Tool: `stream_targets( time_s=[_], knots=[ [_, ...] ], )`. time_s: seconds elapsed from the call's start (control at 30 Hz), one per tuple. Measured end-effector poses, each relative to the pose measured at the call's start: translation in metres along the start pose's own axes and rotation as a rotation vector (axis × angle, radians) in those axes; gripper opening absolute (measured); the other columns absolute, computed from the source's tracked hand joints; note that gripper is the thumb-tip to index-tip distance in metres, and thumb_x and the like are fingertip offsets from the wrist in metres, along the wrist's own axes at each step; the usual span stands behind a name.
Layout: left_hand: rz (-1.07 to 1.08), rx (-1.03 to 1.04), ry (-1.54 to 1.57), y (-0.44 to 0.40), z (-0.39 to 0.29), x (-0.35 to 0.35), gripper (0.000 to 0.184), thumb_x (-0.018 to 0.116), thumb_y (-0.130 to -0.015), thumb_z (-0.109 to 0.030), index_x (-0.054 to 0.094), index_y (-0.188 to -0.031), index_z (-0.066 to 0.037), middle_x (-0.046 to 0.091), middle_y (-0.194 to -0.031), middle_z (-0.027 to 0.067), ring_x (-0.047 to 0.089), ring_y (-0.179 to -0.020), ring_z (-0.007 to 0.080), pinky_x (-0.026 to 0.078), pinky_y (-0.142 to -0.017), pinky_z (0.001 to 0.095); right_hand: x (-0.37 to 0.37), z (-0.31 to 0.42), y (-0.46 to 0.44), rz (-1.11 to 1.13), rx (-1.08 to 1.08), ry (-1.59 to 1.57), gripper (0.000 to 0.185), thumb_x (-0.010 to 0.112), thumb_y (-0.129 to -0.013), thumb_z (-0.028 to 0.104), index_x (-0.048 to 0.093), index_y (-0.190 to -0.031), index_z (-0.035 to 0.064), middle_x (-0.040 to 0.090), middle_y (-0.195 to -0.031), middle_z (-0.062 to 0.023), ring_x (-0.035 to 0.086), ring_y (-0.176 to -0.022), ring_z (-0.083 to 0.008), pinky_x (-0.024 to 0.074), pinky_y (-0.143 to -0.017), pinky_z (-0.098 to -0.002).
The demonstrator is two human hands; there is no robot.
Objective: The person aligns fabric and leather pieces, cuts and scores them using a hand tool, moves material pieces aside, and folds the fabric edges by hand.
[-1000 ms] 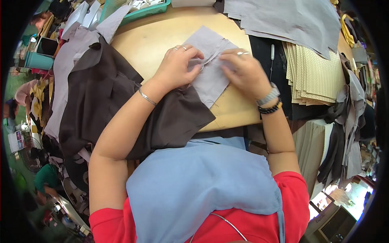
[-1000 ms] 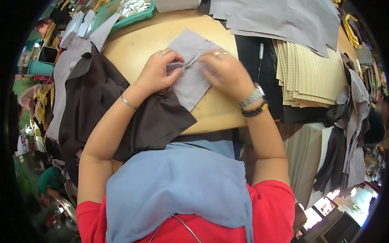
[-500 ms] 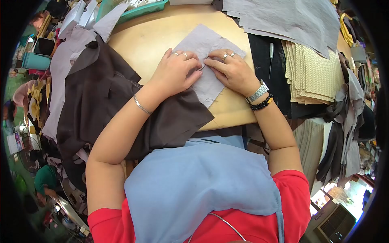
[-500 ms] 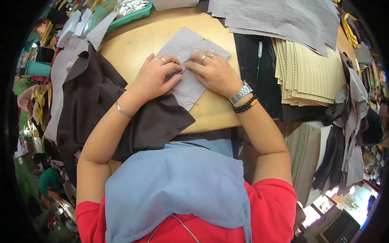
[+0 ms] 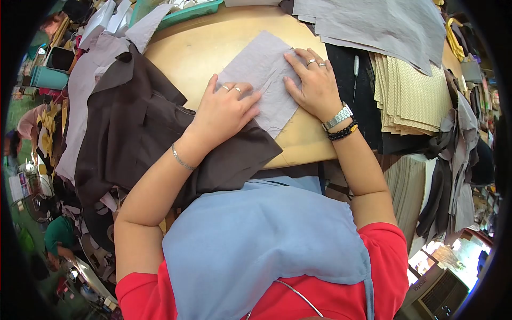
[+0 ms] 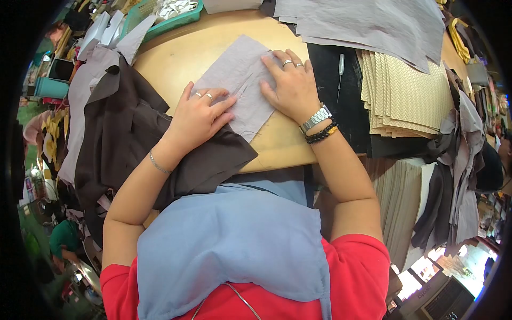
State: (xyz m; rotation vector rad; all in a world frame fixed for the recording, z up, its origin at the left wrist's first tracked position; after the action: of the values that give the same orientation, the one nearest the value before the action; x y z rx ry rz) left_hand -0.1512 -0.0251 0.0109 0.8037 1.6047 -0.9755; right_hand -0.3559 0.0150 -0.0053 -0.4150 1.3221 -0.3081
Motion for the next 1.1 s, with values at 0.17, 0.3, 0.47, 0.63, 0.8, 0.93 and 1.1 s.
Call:
stream_targets(
  time_s=[0.17, 0.3, 0.47, 0.63, 0.8, 0.93, 1.1],
  knots=[
    [-0.030, -0.011, -0.004, 0.007, -0.002, 0.001, 0.033, 0.064, -0.089, -0.036, 0.066, -0.116, -0.019, 0.062, -0.117, 0.0019, 0.060, -0.107, 0.0205, 0.036, -0.104, 0.0581, -0.004, 0.008, 0.000, 0.012, -0.086, 0.022, 0.035, 0.066, -0.082, 0.021, 0.064, -0.116, 0.0109, 0.059, -0.125, -0.0110, 0.053, -0.120, -0.0307, 0.0380, -0.101, -0.0553],
    [-0.058, -0.018, -0.005, 0.008, -0.002, 0.002, 0.032, 0.065, -0.089, -0.035, 0.066, -0.116, -0.018, 0.062, -0.117, 0.0015, 0.060, -0.107, 0.0204, 0.036, -0.104, 0.0584, 0.004, 0.031, 0.010, 0.165, -0.262, -0.463, 0.030, 0.065, -0.084, 0.016, 0.064, -0.113, 0.0076, 0.063, -0.118, -0.0099, 0.059, -0.112, -0.0291, 0.0426, -0.100, -0.0477],
    [-0.031, -0.038, 0.005, 0.015, -0.003, -0.003, 0.031, 0.065, -0.089, -0.034, 0.066, -0.115, -0.018, 0.063, -0.116, 0.0007, 0.060, -0.107, 0.0195, 0.036, -0.103, 0.0590, 0.002, 0.032, 0.009, 0.174, -0.259, -0.405, 0.030, 0.066, -0.085, 0.014, 0.063, -0.115, 0.0087, 0.063, -0.115, -0.0103, 0.061, -0.106, -0.0310, 0.0434, -0.101, -0.0463],
    [-0.022, -0.057, -0.011, 0.020, -0.007, -0.008, 0.030, 0.065, -0.089, -0.034, 0.066, -0.115, -0.018, 0.063, -0.116, 0.0005, 0.060, -0.107, 0.0200, 0.037, -0.102, 0.0607, 0.000, 0.037, 0.009, 0.189, -0.285, -0.268, 0.028, 0.066, -0.087, 0.023, 0.065, -0.113, 0.0112, 0.063, -0.116, -0.0096, 0.061, -0.106, -0.0294, 0.0448, -0.097, -0.0454],
    [-0.033, -0.094, -0.018, 0.022, -0.009, -0.008, 0.028, 0.066, -0.087, -0.033, 0.064, -0.109, -0.016, 0.061, -0.114, 0.0005, 0.058, -0.110, 0.0178, 0.037, -0.101, 0.0621, -0.001, 0.049, 0.019, 0.211, -0.317, -0.264, 0.033, 0.065, -0.090, 0.024, 0.062, -0.121, 0.0132, 0.059, -0.126, -0.0091, 0.057, -0.116, -0.0290, 0.0418, -0.102, -0.0534],
    [0.000, -0.099, 0.004, 0.023, -0.008, -0.012, 0.021, 0.068, -0.086, -0.030, 0.063, -0.099, -0.015, 0.062, -0.115, 0.0011, 0.060, -0.106, 0.0223, 0.037, -0.100, 0.0623, 0.001, 0.049, 0.020, 0.247, -0.331, -0.283, 0.033, 0.064, -0.091, 0.024, 0.062, -0.122, 0.0138, 0.057, -0.130, -0.0081, 0.056, -0.119, -0.0280, 0.0407, -0.103, -0.0539],
    [0.019, -0.112, 0.014, 0.026, -0.008, -0.017, 0.020, 0.068, -0.086, -0.031, 0.062, -0.095, -0.014, 0.061, -0.115, 0.0017, 0.060, -0.108, 0.0226, 0.036, -0.100, 0.0631, 0.002, 0.051, 0.021, 0.209, -0.347, -0.249, 0.031, 0.063, -0.090, 0.026, 0.062, -0.119, 0.0145, 0.058, -0.123, -0.0068, 0.055, -0.117, -0.0256, 0.0431, -0.100, -0.0528]
  ],
)
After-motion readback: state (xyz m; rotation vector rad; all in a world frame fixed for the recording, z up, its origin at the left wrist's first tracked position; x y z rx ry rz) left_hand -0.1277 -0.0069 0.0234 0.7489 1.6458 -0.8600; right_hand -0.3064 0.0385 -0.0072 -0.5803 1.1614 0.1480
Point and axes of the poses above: each hand's wrist, its own y-axis away from the middle knuckle, its own x-axis out of the palm, z = x × y, the point moved 4 cm from there along -y, towards the middle knuckle
